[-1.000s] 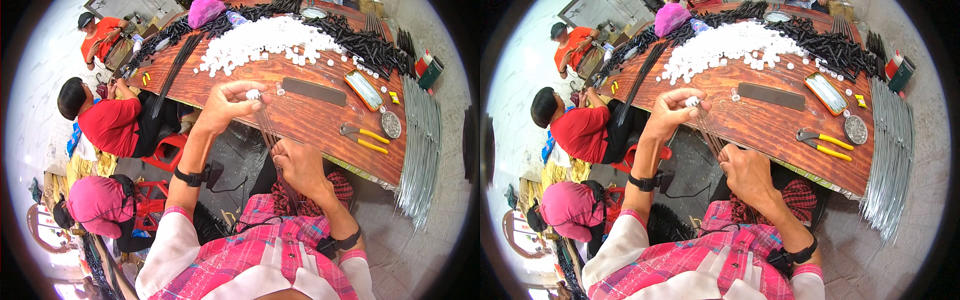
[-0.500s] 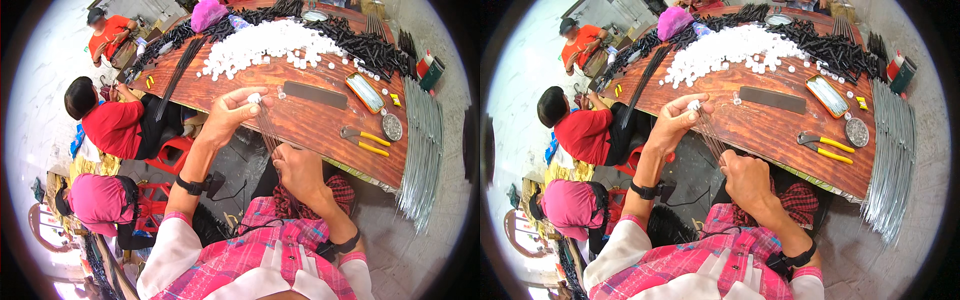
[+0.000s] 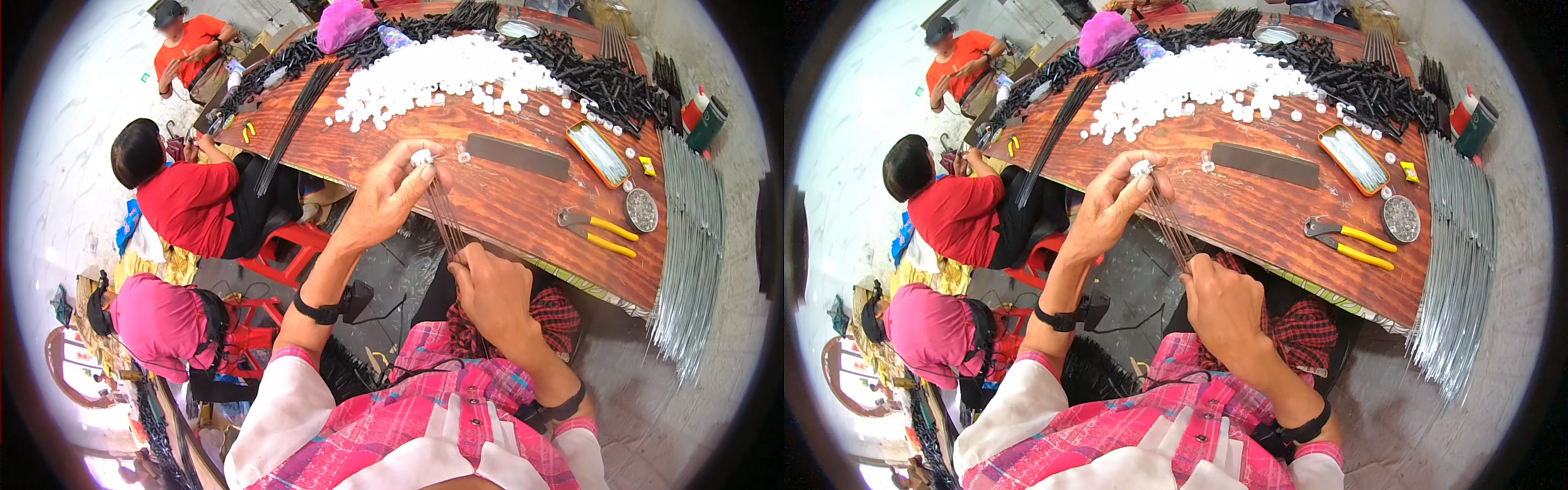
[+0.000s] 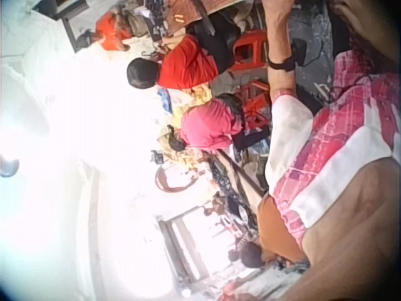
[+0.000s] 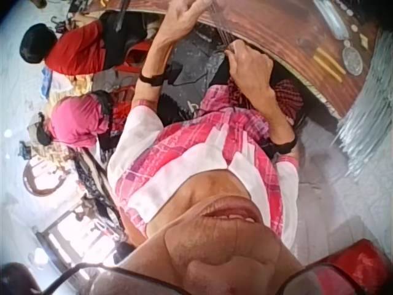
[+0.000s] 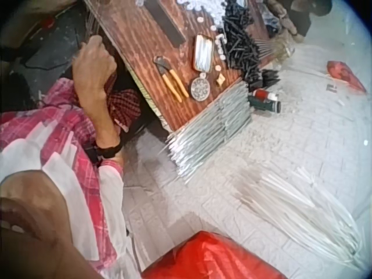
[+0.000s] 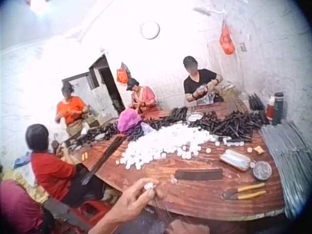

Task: Assembling metal wires and plastic components into umbrella rib structures at a production table.

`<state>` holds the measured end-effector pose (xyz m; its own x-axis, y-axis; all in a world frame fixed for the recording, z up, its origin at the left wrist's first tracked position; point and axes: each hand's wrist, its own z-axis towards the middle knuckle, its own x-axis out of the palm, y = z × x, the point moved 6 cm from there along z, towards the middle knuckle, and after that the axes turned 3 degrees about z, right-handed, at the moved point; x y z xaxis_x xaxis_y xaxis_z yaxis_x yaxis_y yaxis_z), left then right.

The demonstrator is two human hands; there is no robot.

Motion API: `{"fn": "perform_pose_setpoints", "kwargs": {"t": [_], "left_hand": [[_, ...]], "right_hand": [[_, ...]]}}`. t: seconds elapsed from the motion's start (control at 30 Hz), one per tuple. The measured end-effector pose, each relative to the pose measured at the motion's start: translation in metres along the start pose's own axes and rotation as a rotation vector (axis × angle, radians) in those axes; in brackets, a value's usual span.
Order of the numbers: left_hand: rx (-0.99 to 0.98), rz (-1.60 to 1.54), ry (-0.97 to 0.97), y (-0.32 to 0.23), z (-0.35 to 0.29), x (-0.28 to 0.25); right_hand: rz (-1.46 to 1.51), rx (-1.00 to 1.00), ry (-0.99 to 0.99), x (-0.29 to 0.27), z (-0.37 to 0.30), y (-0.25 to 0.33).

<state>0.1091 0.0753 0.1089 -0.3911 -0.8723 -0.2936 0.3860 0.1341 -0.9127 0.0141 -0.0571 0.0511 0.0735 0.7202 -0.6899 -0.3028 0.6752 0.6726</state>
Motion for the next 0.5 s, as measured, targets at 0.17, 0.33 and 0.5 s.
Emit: {"fn": "perform_pose_setpoints", "kwargs": {"t": [0.17,0.33,0.5], "left_hand": [[-0.022,0.08,0.011,0.001,0.002,-0.004],[0.0,0.071,0.027,0.007,0.003,-0.007],[-0.016,0.043,0.034,0.006,0.004,-0.007]], "right_hand": [[0.024,0.007,-0.052,-0.005,-0.013,-0.006],[0.14,0.118,0.039,0.007,-0.024,-0.021],[0.33,0.188,-0.034,0.013,-0.026,-0.035]]}}
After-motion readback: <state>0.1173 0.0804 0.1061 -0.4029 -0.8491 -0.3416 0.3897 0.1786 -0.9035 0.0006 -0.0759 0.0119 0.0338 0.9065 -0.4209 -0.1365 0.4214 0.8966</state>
